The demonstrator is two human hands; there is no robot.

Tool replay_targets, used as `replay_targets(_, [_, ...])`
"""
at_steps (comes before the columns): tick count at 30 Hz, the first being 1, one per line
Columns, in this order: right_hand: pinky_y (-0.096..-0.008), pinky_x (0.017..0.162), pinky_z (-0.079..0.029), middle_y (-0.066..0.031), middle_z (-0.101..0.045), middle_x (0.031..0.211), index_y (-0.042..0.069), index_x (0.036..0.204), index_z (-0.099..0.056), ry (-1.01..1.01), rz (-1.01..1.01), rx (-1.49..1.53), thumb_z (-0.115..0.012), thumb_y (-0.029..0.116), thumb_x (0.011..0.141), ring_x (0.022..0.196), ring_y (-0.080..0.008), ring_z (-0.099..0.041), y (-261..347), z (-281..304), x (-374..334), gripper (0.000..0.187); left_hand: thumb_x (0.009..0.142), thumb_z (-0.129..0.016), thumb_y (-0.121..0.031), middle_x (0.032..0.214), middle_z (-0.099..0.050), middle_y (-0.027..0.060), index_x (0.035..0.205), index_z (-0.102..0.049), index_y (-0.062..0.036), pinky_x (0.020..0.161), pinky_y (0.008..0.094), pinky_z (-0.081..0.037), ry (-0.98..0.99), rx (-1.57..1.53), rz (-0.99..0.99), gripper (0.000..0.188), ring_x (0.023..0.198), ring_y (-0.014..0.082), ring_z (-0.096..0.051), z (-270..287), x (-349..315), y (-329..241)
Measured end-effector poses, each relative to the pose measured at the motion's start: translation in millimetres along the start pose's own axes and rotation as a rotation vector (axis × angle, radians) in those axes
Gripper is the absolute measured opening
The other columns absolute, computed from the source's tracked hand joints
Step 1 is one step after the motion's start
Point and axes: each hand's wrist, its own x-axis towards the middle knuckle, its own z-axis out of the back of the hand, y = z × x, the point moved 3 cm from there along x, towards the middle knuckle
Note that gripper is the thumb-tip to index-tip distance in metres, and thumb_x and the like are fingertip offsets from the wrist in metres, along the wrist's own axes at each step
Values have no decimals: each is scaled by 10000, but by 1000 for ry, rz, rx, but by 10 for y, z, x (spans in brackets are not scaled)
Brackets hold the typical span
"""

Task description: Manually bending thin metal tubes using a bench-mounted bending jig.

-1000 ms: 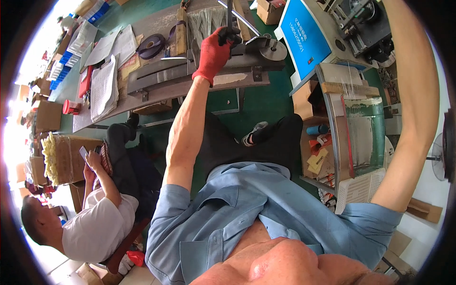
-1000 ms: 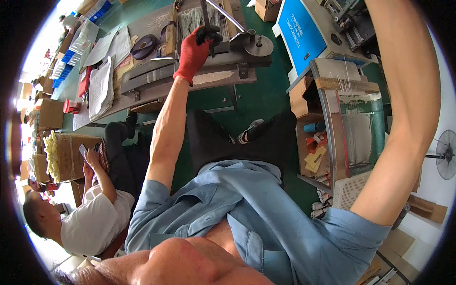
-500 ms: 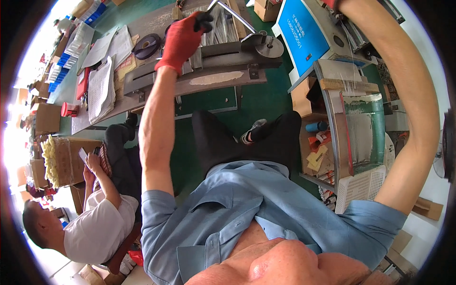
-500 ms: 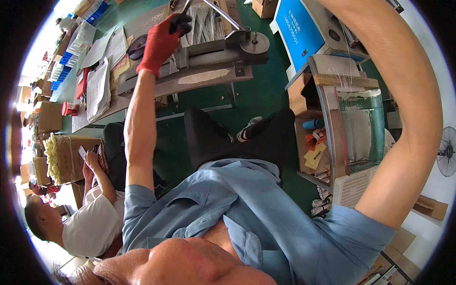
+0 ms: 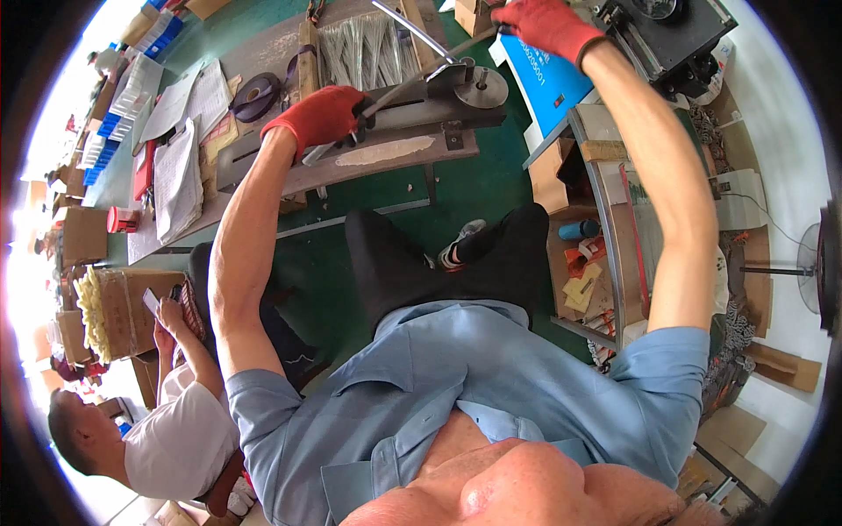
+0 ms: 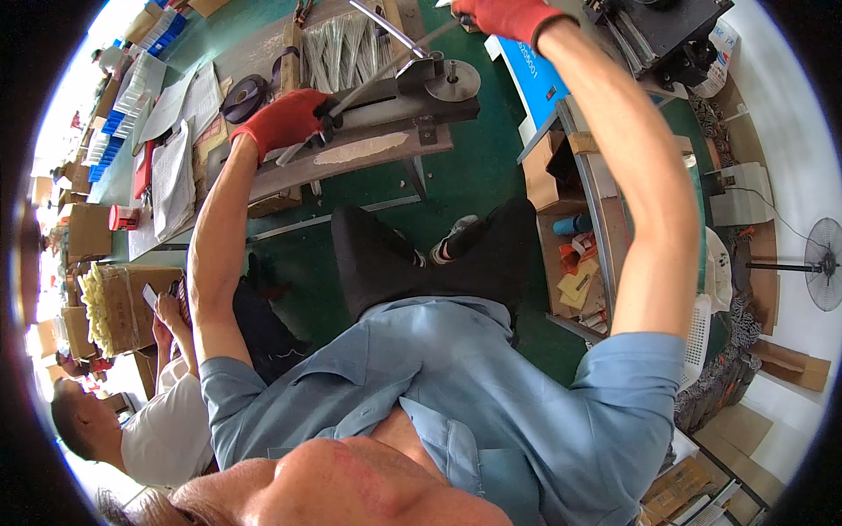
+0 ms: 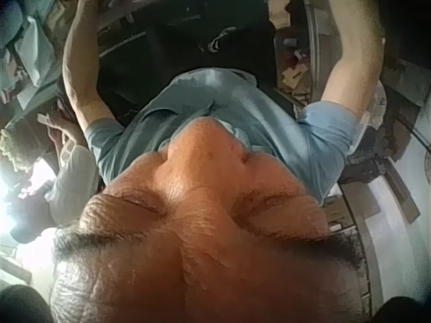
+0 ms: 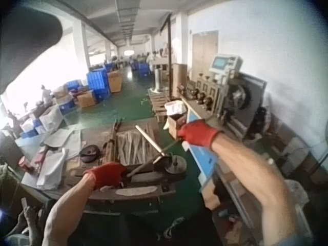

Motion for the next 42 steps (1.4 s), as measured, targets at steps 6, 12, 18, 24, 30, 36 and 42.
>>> replay_targets(6, [-422,892,-465,-68,-646,1105,197,1209,-588,81,-176,133,-538,239,908,1057,-289,-594,110,-678,-140,308,829,-566,-175,1065,-636,182,1113,-602,-39,901,398,-456,261,69,51,317,1018,327,-595,-147,153,-61])
replay_targets(12, [-476,807,-488,-123,-657,1037,191,1136,-610,59,-229,253,-515,185,872,975,-329,-617,131,-887,-302,280,869,-529,-315,998,-658,161,996,-587,-46,757,435,-499,-78,201,178,303,948,343,-624,-370,193,-252])
replay_targets(18, [-515,760,-461,-163,-646,964,105,1002,-605,108,-431,508,-505,236,905,939,-389,-595,-56,-1217,-634,191,834,-590,-255,889,-642,95,972,-549,-61,680,435,-508,-461,154,220,241,871,322,-634,-793,518,-225])
replay_targets(24, [-457,763,-478,-136,-648,1011,113,1068,-613,139,-446,407,-531,221,907,872,-334,-633,-12,-1042,-674,210,792,-634,-191,939,-619,94,1068,-555,-97,682,412,-527,-507,230,26,302,840,303,-645,-933,663,-99])
replay_targets(30, [-416,753,-498,-134,-638,1088,84,1169,-597,48,-323,259,-528,173,908,736,-285,-663,-159,-1219,-707,284,802,-626,-187,951,-622,97,1056,-553,-96,695,425,-525,-517,236,-31,280,853,314,-643,-958,747,-18])
replay_targets(36, [-420,771,-496,-126,-633,1101,78,1147,-602,203,-355,399,-535,148,898,918,-316,-632,-92,-1106,-616,267,807,-631,-187,957,-619,108,1056,-549,-86,723,433,-518,-481,152,-3,281,881,322,-636,-965,734,69])
replay_targets(42, [-454,781,-486,-142,-639,1052,88,1186,-553,92,-216,509,-536,132,883,948,-342,-619,208,-985,-558,306,803,-638,-184,966,-620,97,1061,-551,-82,744,432,-515,-456,135,3,290,901,318,-631,-898,677,22])
